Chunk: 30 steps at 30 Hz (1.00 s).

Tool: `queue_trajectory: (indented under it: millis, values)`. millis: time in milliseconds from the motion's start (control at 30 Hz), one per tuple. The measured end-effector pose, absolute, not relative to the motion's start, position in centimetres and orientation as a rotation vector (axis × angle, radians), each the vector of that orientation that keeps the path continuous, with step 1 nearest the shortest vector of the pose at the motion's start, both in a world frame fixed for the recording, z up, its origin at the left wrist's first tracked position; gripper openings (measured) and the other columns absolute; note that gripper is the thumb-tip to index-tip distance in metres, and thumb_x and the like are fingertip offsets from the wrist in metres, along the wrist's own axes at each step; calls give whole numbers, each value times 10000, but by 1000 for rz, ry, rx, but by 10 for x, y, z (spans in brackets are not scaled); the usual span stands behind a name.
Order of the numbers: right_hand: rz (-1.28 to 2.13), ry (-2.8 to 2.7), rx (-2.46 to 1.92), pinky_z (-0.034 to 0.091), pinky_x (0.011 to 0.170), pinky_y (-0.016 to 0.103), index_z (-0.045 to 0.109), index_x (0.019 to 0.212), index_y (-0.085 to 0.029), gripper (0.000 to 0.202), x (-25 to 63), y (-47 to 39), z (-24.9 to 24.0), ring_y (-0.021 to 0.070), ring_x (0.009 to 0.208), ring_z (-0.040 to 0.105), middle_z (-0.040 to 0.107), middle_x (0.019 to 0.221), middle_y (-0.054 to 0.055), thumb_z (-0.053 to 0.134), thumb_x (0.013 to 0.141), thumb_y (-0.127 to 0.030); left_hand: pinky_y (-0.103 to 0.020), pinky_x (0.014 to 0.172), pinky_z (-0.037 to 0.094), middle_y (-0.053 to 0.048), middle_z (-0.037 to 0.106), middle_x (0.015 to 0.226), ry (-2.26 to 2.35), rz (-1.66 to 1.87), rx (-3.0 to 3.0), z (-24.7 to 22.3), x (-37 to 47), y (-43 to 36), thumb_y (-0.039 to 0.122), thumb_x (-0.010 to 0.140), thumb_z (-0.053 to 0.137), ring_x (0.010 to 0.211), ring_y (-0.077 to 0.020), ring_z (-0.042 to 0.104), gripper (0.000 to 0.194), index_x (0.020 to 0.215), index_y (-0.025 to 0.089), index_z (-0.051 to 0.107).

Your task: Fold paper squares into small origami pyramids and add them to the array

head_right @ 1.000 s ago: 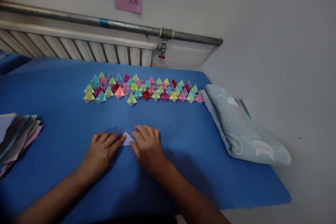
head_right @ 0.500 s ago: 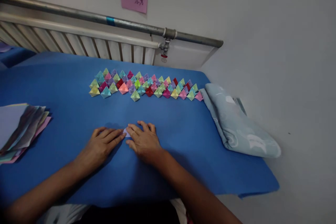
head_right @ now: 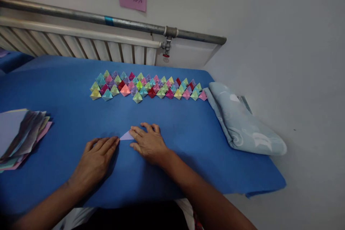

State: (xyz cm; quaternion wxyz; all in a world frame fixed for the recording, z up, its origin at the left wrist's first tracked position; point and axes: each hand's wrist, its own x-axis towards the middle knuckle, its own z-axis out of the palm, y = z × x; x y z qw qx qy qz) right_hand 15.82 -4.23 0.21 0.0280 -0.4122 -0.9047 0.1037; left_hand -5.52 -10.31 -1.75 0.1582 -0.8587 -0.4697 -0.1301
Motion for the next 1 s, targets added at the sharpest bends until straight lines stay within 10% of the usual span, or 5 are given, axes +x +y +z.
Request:
queue_trajectory:
  millis: [600,1000]
  values:
    - [439,-2421,-1389,322,1053,469,500,1399,-254,450,186,-56,-3,277,1319,397,501,1461,58,432,988,-424,-394,787,435,-136,672,1112,-1272,-348,-2696,-14,-31,-80,40,904,385,896,-233,612,380,1198,108,616]
    - [278,-2630,-1522,324,1029,545,488,1409,-278,451,196,-82,0,353,1330,369,500,1465,29,432,989,-432,-304,626,388,-39,659,825,-891,-265,-3089,-1,-37,-20,146,954,419,667,-157,569,264,876,182,669]
